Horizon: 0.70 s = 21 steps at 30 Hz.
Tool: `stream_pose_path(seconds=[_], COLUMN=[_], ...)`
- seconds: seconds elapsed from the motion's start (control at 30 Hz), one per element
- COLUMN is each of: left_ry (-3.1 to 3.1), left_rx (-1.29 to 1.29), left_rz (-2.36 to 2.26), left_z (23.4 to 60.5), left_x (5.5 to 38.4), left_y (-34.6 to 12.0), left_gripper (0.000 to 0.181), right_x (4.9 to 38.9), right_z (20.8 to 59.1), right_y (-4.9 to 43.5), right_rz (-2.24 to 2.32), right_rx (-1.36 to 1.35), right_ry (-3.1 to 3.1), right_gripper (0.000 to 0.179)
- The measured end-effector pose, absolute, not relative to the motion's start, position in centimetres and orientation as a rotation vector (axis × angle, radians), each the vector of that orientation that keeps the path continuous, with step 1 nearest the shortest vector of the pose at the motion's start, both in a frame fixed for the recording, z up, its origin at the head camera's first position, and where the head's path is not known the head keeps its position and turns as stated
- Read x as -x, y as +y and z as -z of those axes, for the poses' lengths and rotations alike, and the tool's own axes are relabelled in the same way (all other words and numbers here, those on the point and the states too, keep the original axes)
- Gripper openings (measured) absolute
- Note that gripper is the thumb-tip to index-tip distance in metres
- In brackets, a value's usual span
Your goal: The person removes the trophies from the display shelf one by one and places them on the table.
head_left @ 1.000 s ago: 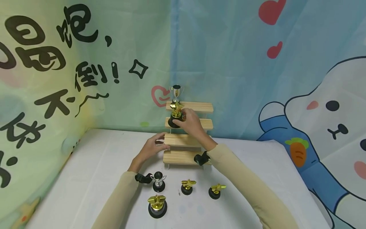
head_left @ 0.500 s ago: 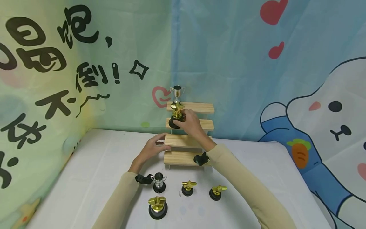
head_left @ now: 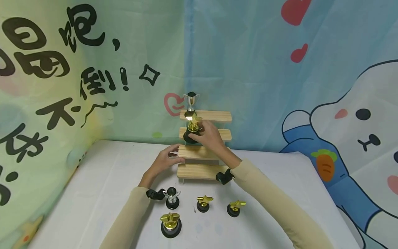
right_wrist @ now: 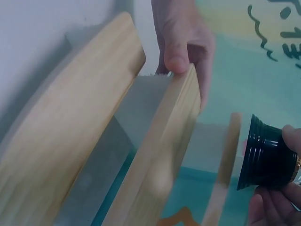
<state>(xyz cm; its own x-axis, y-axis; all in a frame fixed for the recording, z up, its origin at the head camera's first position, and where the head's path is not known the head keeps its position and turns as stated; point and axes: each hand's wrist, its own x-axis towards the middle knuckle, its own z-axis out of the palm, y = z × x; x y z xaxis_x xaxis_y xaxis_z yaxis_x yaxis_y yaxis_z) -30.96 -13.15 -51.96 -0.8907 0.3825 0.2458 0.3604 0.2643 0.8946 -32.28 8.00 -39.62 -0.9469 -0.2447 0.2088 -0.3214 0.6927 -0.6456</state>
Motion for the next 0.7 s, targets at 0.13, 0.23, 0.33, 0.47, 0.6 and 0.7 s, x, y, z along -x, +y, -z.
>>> stream_pose_path(seconds=[0.13,0.23,0.33,0.47,0.6,0.7], left_ry=[2.478,2.481,2.487,2.494,2.512,2.535], left_rx=[-0.75,-0.768,-0.78,-0.795,-0.784,-0.775], left_rz=[-1.753,-1.764,-1.766,-1.746,-1.73,-1.722], left_z=[50.7,50.5,50.6,50.6,51.9,53.1], left_x=[30.2,30.0,30.0,30.0,30.9,31.7], left_y=[-13.2,-13.1,-13.0,-13.0,-13.1,-13.3], left_gripper=[0.067,0.066,0.066,0.065,0.066,0.067], right_x=[31.0,29.9,28.5,26.4,23.8,21.9], right_z=[39.2,38.8,38.5,38.4,38.5,38.6], right_y=[8.6,9.2,9.9,10.9,11.7,12.1], right_rz=[-1.09,-1.081,-1.082,-1.08,-1.058,-1.073], right_rx=[-0.486,-0.505,-0.539,-0.592,-0.627,-0.634], right_ry=[-2.791,-2.792,-2.797,-2.802,-2.809,-2.817], right_gripper=[0.051,0.052,0.05,0.045,0.045,0.045])
